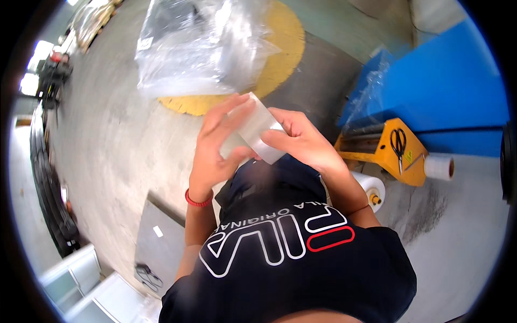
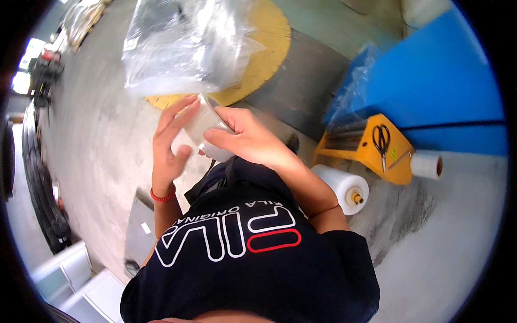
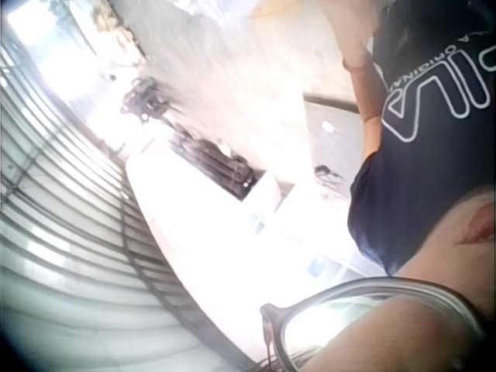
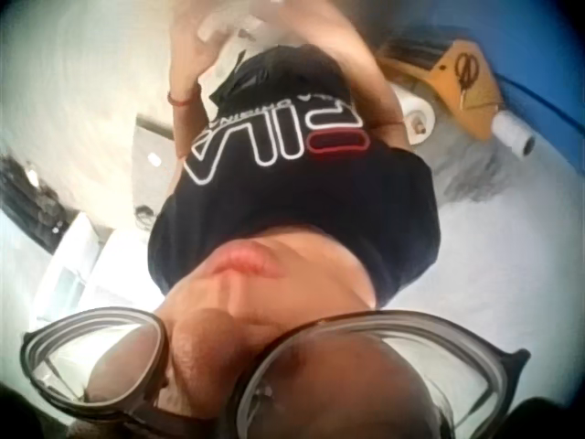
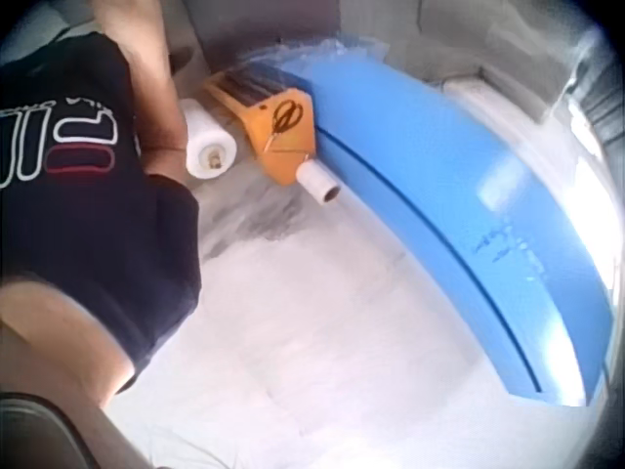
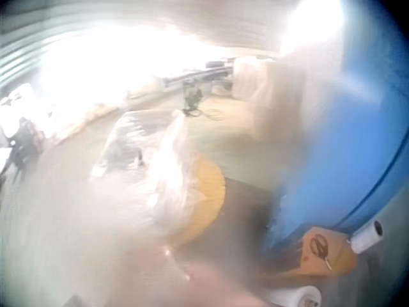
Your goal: The person secures a large plastic-wrapped package with clear tape and scissors, then retrieves a marker to write on a label attached to the package. They briefly walk to an office to retrieve the marker and return to the warehouse floor to complete the labeling.
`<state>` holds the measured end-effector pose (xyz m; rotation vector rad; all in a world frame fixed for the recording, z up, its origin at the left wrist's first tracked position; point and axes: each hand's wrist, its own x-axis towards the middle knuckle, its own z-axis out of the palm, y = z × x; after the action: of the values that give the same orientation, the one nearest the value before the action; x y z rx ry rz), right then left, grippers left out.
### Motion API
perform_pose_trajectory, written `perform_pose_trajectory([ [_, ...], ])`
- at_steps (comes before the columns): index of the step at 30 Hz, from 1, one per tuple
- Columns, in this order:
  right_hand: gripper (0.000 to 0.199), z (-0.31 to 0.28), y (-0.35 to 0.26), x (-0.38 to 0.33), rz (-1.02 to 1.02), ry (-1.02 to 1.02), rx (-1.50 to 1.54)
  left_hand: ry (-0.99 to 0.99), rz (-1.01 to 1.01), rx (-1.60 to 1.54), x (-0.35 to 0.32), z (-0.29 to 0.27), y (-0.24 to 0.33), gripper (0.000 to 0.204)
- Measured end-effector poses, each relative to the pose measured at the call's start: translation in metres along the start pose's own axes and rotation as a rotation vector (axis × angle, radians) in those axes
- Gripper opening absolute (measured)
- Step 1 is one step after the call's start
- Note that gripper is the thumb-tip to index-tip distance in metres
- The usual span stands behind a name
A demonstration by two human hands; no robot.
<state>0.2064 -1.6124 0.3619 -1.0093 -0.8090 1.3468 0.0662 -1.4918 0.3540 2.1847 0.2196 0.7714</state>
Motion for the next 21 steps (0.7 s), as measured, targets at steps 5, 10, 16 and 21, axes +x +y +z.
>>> perform_pose_trajectory([
  [5,0.025,0.054,0.031,0.049,-0.016,-0.072,-0.107,0.167,-0.088,0.403,-0.050,-0.042,0.008,0.041],
  [10,0.026,0.084,0.049,0.085,0.024,-0.179,-0.309,0.311,-0.161,0.439,-0.081,-0.068,0.001,0.029],
  [16,0.034,0.109,0.054,0.104,0.082,-0.228,-0.575,0.482,-0.247,0.324,-0.090,-0.080,-0.008,0.029],
  [21,0.031,0.122,0.034,0.105,0.174,-0.155,-0.761,0.492,-0.251,0.333,-0.089,-0.085,-0.017,0.028],
])
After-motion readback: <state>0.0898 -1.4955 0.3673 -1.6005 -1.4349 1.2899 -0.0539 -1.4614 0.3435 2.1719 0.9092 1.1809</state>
